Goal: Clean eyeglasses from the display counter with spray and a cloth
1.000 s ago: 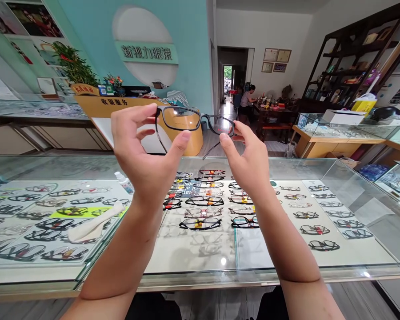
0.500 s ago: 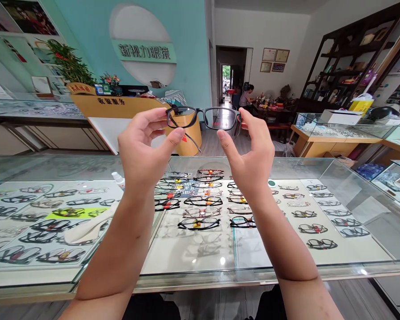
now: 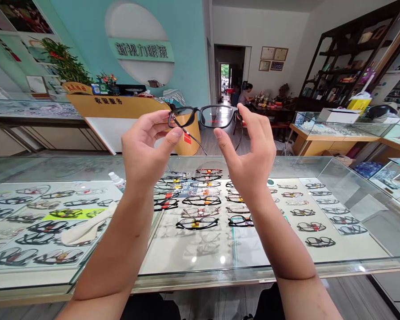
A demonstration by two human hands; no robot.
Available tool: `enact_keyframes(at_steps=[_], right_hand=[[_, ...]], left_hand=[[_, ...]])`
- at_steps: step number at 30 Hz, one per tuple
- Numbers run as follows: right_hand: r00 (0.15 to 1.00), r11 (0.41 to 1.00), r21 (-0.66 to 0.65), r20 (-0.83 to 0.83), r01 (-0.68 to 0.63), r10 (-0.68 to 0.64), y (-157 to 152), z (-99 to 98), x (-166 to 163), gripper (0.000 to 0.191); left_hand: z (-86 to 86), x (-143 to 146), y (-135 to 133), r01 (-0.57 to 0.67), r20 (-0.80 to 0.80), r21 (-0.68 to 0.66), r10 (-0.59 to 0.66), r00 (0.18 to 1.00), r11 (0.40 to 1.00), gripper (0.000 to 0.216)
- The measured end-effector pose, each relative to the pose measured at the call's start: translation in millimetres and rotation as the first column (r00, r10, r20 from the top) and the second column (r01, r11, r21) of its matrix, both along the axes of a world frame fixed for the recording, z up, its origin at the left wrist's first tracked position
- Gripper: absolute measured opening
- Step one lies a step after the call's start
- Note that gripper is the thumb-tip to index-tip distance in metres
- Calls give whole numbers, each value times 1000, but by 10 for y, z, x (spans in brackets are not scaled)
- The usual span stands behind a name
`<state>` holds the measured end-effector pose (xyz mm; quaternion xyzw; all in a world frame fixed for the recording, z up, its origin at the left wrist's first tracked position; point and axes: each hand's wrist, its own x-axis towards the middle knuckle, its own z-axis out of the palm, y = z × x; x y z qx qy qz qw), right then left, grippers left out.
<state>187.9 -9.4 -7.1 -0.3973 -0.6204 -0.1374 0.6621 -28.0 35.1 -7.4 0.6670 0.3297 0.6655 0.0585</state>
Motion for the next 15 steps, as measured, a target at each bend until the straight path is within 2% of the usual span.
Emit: enact_keyframes(at_steps=[8,15], right_hand=[[996,996,-31,-13,-86,85,52,-26,44,52],[987,981,-112,14,-159,161,254,-113,172,55]], left_hand=[[-18,0,29,-6,4,11,6,1000,1000,54],[-29,43,1,-194,25,173,192,981,966,59]])
